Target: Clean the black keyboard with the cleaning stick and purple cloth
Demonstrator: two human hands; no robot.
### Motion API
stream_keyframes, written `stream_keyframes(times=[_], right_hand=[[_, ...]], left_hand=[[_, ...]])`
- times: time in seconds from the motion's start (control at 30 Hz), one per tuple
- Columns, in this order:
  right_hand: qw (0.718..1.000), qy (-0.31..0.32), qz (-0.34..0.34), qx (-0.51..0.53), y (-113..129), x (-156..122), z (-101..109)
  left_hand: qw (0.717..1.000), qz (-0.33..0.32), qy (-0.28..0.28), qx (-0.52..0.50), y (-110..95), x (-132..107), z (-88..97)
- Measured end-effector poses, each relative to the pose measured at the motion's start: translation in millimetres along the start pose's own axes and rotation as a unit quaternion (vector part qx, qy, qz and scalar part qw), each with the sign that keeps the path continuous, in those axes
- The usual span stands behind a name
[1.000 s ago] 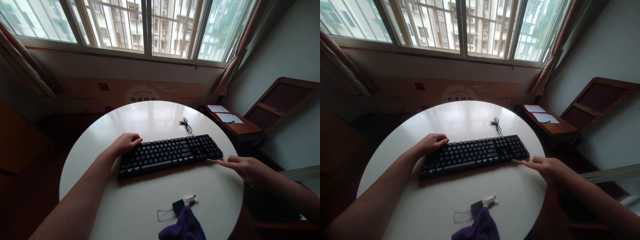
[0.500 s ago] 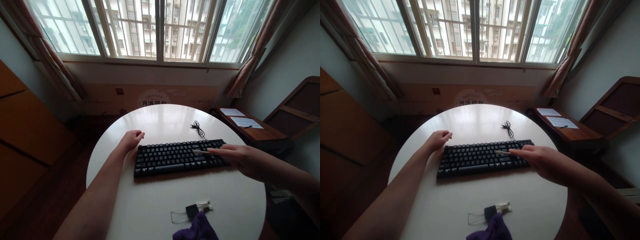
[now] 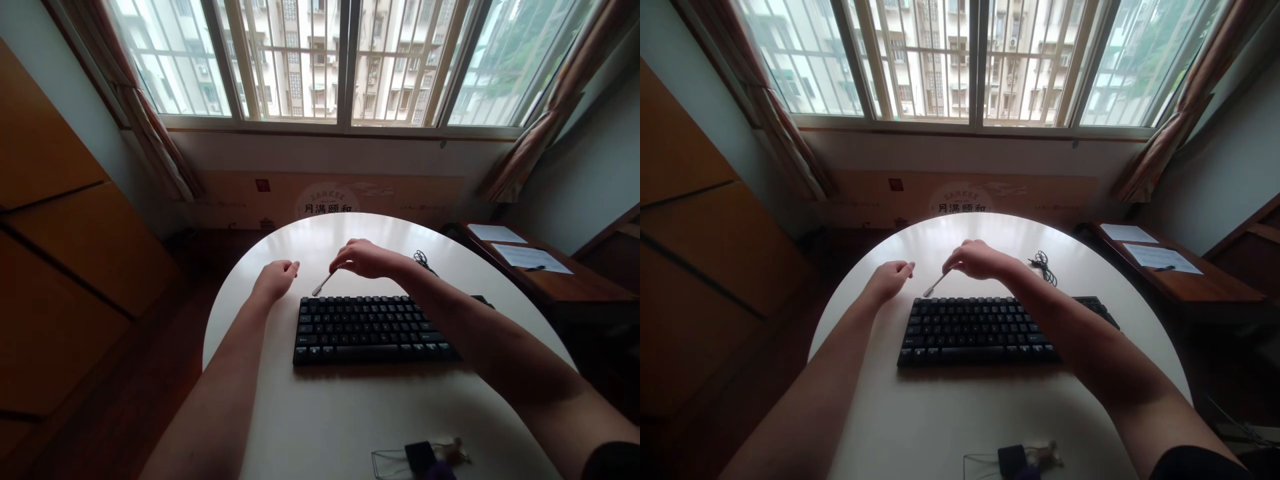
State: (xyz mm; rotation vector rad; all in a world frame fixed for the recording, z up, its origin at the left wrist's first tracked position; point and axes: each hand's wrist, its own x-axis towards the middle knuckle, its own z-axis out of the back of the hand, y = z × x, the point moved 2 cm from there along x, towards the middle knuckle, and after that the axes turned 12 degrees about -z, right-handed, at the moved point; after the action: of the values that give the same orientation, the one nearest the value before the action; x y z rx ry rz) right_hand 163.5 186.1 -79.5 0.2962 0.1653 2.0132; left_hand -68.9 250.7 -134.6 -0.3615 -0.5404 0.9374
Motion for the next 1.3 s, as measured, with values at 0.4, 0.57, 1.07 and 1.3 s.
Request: stream_keyframes(times=[0.4,0.57,1.07,1.3], right_hand=[[0.992,-0.098,0.007,0.078,10.1,55.9,-15.0],[0.877,-0.182,-0.244,0.372,5.6,49.7,-31.8],[0.735,0.121,-0.287,0.602,14.0,45.5,-96.2],[0.732,0.143,-0.275,0.607,11.0,48.3,-107.7]], left_hand=[[0.967,-0.032,0.063,-0.245,-18.4,-4.4,-4.7],[0.963,0.002,-0.001,-0.271,-18.3,-3.1,-4.0],[0.993,-0.013,0.046,-0.108,-0.1,-1.0,1.4],[0.955,0.029,0.241,-0.169,-6.1,-13.3,9.2]])
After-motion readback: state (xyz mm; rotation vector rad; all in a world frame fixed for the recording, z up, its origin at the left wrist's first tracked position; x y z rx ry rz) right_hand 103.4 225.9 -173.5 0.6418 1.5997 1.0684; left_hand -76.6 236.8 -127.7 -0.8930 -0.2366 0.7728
